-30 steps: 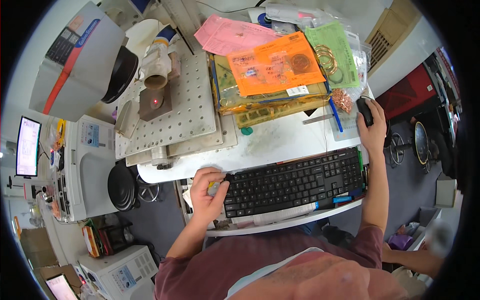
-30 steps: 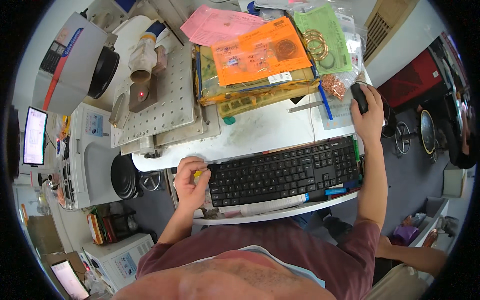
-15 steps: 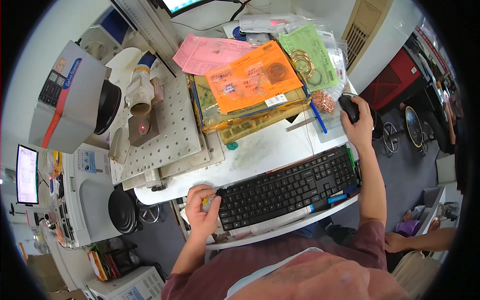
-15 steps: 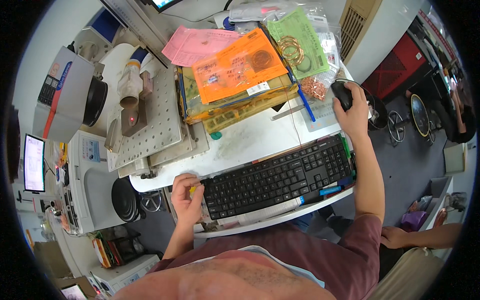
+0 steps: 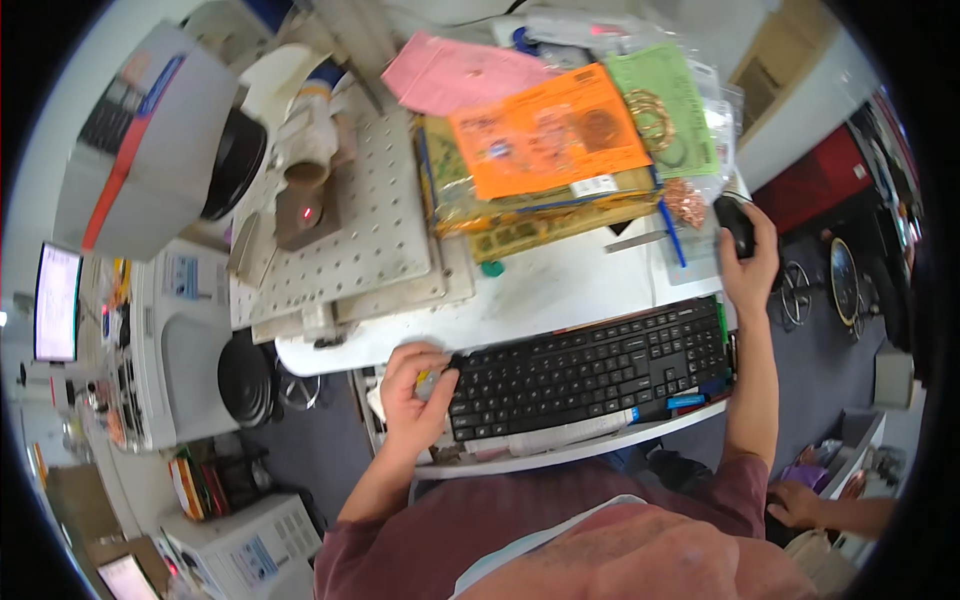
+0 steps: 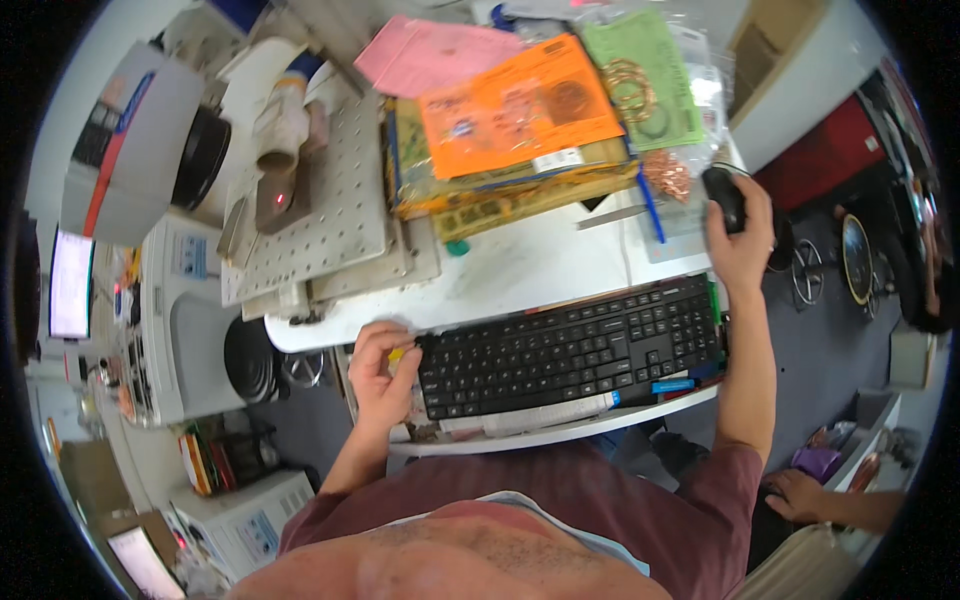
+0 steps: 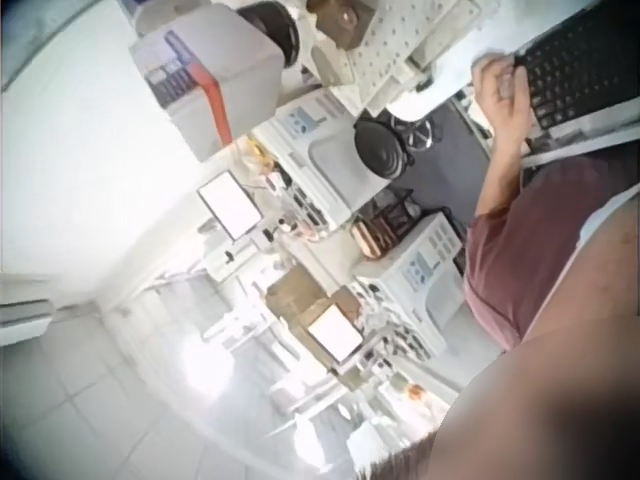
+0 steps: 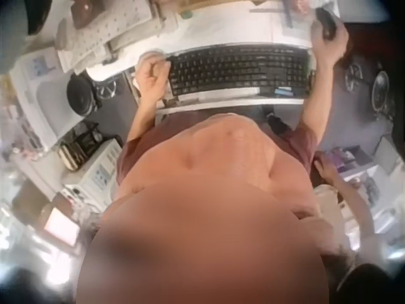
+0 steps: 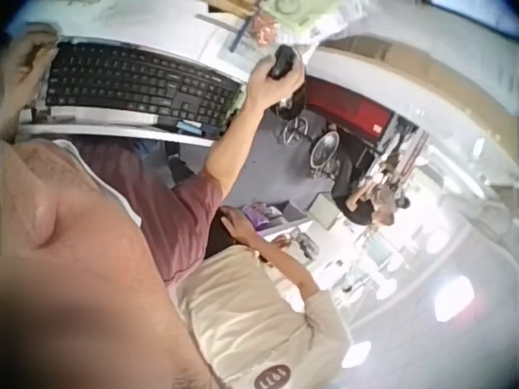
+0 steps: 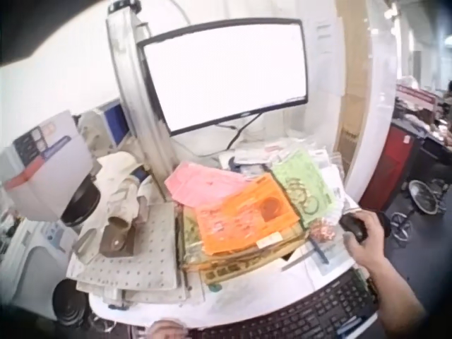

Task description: Engraving a gold ring using a laser marking machine while managing work orders on a computer.

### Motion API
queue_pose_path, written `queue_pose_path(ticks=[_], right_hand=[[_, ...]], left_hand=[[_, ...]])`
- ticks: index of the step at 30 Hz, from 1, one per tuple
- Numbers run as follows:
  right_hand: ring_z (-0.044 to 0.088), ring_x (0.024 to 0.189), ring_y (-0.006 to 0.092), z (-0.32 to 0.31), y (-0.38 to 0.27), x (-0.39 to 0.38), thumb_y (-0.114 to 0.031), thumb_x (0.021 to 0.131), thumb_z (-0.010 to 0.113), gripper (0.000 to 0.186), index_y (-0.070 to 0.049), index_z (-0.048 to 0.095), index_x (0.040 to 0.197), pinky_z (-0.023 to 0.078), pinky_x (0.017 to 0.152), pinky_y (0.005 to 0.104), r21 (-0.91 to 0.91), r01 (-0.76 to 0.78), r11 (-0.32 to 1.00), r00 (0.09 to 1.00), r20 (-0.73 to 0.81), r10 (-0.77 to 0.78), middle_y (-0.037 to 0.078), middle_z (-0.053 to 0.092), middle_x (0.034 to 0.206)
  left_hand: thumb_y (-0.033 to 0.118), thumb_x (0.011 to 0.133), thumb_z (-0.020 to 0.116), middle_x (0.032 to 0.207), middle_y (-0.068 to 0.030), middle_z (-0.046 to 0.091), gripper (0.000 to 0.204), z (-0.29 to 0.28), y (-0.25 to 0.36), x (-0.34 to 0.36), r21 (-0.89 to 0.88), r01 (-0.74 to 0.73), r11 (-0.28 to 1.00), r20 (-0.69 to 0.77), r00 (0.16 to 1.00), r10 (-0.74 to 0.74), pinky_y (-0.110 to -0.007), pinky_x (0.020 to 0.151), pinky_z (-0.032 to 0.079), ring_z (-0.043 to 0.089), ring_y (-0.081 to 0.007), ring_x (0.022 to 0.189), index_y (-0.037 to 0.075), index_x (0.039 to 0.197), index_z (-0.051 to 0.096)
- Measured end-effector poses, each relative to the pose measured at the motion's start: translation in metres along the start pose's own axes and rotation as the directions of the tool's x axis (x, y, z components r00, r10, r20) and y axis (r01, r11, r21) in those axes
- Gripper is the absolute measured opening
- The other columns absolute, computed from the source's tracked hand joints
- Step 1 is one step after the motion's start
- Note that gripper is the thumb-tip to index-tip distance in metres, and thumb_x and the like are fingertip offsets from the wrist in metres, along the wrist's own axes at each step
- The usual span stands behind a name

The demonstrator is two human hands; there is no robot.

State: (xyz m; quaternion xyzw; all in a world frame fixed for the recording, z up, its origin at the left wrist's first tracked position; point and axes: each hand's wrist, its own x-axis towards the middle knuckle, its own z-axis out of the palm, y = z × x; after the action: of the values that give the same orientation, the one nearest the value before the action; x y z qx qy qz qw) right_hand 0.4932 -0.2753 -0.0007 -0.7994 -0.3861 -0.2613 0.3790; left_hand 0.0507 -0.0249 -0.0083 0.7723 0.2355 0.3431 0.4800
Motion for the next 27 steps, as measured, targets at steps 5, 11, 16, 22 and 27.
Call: queue_pose_path(ticks=[5, 11, 16, 22, 27], right_hand=[[0.066, 0.121, 0.0322, -0.001, 0.008, -0.003, -0.004, 0.09, 0.075, 0.039, 0.002, 0.065, 0.128, 0.049, 0.107, 0.0396, -0.017, -0.015, 1.0, 0.999, 0.028, 0.015, 0.019, 0.067, 0.129], [0.063, 0.127, 0.0278, 0.005, 0.011, -0.004, -0.004, 0.094, 0.074, 0.039, 0.001, 0.065, 0.131, 0.046, 0.112, 0.0371, -0.022, -0.02, 1.0, 0.997, 0.068, 0.021, 0.016, 0.067, 0.134], [0.062, 0.127, 0.0288, 0.011, 0.015, -0.004, 0.0, 0.094, 0.072, 0.037, 0.003, 0.064, 0.13, 0.046, 0.111, 0.0377, 0.055, -0.066, 0.996, 0.996, 0.058, 0.063, 0.018, 0.064, 0.136], [0.061, 0.127, 0.0303, -0.007, 0.007, 0.001, 0.0, 0.092, 0.073, 0.039, 0.002, 0.064, 0.13, 0.045, 0.111, 0.039, -0.009, -0.079, 0.997, 0.996, 0.048, 0.08, 0.017, 0.064, 0.135], [0.061, 0.129, 0.0337, 0.004, 0.002, -0.003, 0.003, 0.088, 0.071, 0.041, 0.002, 0.063, 0.127, 0.044, 0.113, 0.0402, -0.051, -0.083, 0.995, 0.993, 0.076, 0.087, 0.021, 0.064, 0.136]], left_hand=[[-0.013, 0.084, 0.072, 0.12, -0.0125, 0.06, 0.028, -0.002, -0.004, 0.001, -0.014, 0.007, 1.0, 0.059, 0.998, -0.007, -0.031, 0.097, 0.05, 0.062, -0.0209, 0.107, -0.002, 0.11, 0.069], [-0.011, 0.083, 0.073, 0.119, -0.014, 0.063, 0.028, -0.008, 0.0, 0.005, 0.033, -0.007, 0.999, 0.085, 0.996, 0.004, -0.031, 0.093, 0.05, 0.063, -0.0209, 0.102, -0.003, 0.109, 0.069], [-0.007, 0.082, 0.078, 0.115, -0.0147, 0.068, 0.029, -0.006, -0.004, 0.006, -0.003, 0.066, 0.998, 0.035, 0.997, -0.066, -0.027, 0.074, 0.052, 0.065, -0.0164, 0.079, -0.001, 0.109, 0.071], [-0.009, 0.081, 0.078, 0.103, -0.0146, 0.073, 0.03, -0.009, 0.001, 0.01, -0.002, 0.025, 1.0, -0.052, 0.998, -0.025, -0.025, 0.063, 0.048, 0.059, -0.0114, 0.064, -0.003, 0.109, 0.07], [-0.01, 0.083, 0.076, 0.097, -0.0133, 0.073, 0.024, -0.006, -0.008, 0.012, 0.013, 0.072, 0.997, -0.056, 0.996, -0.072, -0.023, 0.062, 0.048, 0.062, -0.0112, 0.067, -0.002, 0.105, 0.071]])
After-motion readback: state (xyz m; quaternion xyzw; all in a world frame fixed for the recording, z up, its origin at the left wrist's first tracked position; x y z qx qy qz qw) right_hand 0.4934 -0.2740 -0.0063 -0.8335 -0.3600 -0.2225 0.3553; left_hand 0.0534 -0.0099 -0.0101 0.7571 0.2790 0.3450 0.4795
